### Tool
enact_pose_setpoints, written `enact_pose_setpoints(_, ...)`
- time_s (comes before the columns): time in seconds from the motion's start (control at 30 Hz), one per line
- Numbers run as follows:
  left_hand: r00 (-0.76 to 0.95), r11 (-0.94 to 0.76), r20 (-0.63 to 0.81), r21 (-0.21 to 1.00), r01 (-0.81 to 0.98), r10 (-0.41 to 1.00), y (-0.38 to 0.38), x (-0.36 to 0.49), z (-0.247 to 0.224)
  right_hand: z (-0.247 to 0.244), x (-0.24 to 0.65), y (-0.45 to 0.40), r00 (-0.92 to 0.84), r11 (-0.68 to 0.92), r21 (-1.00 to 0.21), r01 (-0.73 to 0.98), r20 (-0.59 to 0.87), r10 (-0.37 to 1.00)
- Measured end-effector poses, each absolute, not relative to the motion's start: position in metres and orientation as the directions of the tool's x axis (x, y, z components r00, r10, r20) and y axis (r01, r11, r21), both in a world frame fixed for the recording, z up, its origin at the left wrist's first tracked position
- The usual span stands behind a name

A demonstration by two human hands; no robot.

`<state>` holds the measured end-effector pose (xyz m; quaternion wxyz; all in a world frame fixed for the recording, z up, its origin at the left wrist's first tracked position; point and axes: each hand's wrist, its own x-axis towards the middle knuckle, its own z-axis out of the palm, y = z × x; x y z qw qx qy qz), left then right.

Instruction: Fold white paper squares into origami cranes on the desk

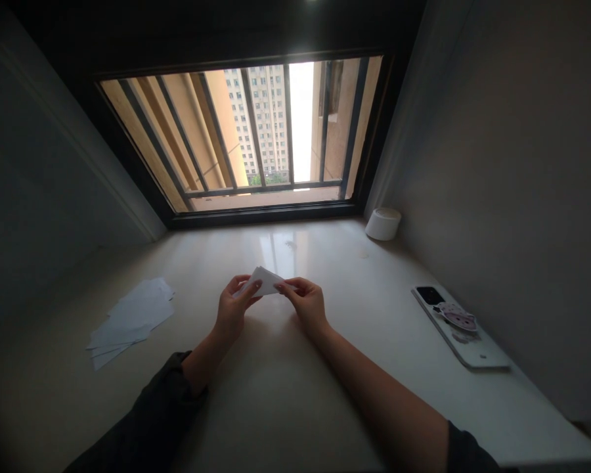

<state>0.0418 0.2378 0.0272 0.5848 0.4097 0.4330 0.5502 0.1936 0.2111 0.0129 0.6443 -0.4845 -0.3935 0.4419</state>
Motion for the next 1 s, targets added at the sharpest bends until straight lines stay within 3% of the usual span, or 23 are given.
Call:
enact_pose_setpoints(0.3,-0.035,0.037,-0.045,0.981,-0.188,0.998,0.2362,0.0409,0.0306,0.0147,0.1898,0.2064,0.267,0.178,-0.958,-0.223,0.116,0.957)
enact_pose_setpoints(0.43,-0.050,-0.014,0.004,0.979,-0.203,0.999,0.2371,0.0397,0.0295,0.0131,0.1901,0.2074,0.282,0.161,-0.960,-0.231,0.093,0.955)
enact_pose_setpoints(0.67,-0.058,-0.104,0.099,0.991,-0.079,0.993,0.2356,0.0366,0.0264,0.0095,0.1907,0.2075,0.279,0.137,-0.965,-0.223,0.072,0.958)
enact_pose_setpoints(1.0,-0.098,-0.147,0.140,0.987,-0.069,0.985,0.2322,0.0401,0.0298,0.0111,0.1923,0.2060,0.295,0.138,-0.970,-0.201,0.074,0.953)
